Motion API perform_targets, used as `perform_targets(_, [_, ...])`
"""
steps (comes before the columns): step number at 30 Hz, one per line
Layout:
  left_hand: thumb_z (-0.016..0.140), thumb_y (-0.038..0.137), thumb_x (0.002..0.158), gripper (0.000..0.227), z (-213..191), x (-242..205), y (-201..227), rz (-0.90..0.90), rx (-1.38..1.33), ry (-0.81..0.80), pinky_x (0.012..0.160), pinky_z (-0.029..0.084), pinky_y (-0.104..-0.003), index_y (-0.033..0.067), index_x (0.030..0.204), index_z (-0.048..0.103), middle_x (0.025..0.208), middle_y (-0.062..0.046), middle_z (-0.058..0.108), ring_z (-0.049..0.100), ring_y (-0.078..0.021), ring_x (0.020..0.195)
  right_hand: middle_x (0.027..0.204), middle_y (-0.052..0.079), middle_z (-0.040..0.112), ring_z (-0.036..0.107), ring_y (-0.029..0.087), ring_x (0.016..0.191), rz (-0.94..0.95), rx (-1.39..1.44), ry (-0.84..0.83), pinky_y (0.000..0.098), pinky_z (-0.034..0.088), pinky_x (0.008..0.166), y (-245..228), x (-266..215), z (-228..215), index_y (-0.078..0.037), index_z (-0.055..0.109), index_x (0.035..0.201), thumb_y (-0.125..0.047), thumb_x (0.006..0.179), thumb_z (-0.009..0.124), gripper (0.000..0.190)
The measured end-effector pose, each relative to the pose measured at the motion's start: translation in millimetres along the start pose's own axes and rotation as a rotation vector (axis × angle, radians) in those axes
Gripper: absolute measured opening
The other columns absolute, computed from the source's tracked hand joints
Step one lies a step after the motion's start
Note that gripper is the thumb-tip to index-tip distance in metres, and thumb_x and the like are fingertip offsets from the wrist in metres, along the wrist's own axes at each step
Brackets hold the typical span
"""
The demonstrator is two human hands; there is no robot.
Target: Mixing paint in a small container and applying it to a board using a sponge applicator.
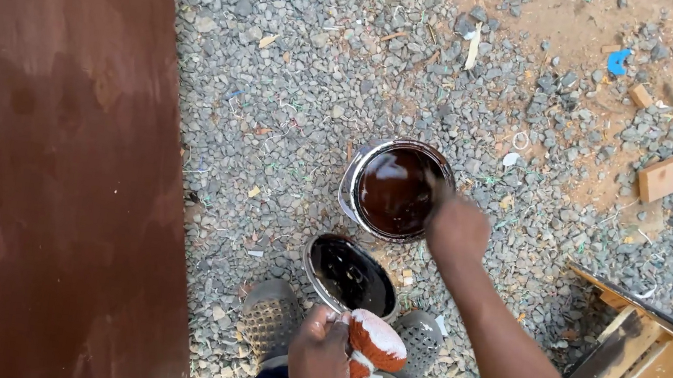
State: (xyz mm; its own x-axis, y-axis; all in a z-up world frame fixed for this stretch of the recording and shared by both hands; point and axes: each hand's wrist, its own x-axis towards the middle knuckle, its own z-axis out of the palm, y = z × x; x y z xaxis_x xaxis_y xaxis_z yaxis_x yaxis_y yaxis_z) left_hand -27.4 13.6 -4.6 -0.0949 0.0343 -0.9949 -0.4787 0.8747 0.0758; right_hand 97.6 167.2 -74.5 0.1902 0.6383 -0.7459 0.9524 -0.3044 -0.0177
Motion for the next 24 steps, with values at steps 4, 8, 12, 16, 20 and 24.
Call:
perform_targets(4, [0.056,0.012,0.108,0.033,0,-1,-2,0.002,-0.042,0.024,0.044,0.03,-0.034,0.0032,0.078,0.046,0.064,-0.014,0.054,0.042,-0.0198,0.047,0.08,0.002,0.07,0.066,0.015,0.063,0.045,-0.256,-0.131,0.0234,0.059,0.05,13,0,22,-0.011,0.067,0.107,0.002,0.101,0.048,0.024])
perform_targets(8, [0.056,0.014,0.108,0.033,-2,-4,11,0.023,0.046,0.038,0.053,0.032,-0.033,0.0047,0.078,0.046,0.068,-0.013,0.057,0.044,-0.019,0.055,0.081,0.002,0.067,0.06,0.013,0.061,-0.013,-0.248,-0.22,0.0213,0.051,0.048,-2,-4,21,-0.014,0.068,0.11,-0.005,0.106,0.043,0.027])
perform_targets(12, [0.055,0.015,0.107,0.03,0,-9,12,0.016,0.087,0.049,0.06,0.033,-0.033,0.0058,0.081,0.045,0.074,-0.012,0.058,0.045,-0.019,0.063,0.083,0.002,0.065,0.057,0.013,0.061,-0.059,-0.222,-0.245,0.0206,0.048,0.047,9,0,11,-0.015,0.068,0.112,-0.008,0.107,0.041,0.028])
perform_targets(16, [0.054,0.017,0.107,0.018,3,-7,11,-0.004,0.111,0.057,0.072,0.034,-0.035,0.0074,0.095,0.044,0.091,-0.01,0.054,0.044,-0.0203,0.079,0.091,0.003,0.067,0.061,0.014,0.067,-0.121,-0.087,-0.13,0.0216,0.05,0.047,5,-8,14,-0.015,0.069,0.112,-0.007,0.107,0.043,0.029])
perform_targets(20, [0.053,0.019,0.106,0.014,2,-9,6,-0.032,0.132,0.079,0.084,0.035,-0.036,0.0091,0.109,0.043,0.108,-0.008,0.05,0.043,-0.0216,0.096,0.1,0.003,0.068,0.065,0.015,0.073,-0.188,0.051,-0.029,0.0225,0.053,0.046,-8,-23,-11,-0.016,0.071,0.112,-0.006,0.106,0.044,0.029])
perform_targets(24, [0.052,0.021,0.105,0.023,6,-9,3,-0.05,0.161,0.089,0.095,0.036,-0.038,0.0107,0.123,0.042,0.125,-0.006,0.046,0.042,-0.0229,0.112,0.108,0.004,0.07,0.069,0.016,0.079,-0.244,0.193,0.088,0.0235,0.055,0.046,1,-20,0,-0.016,0.072,0.112,-0.005,0.106,0.046,0.029])
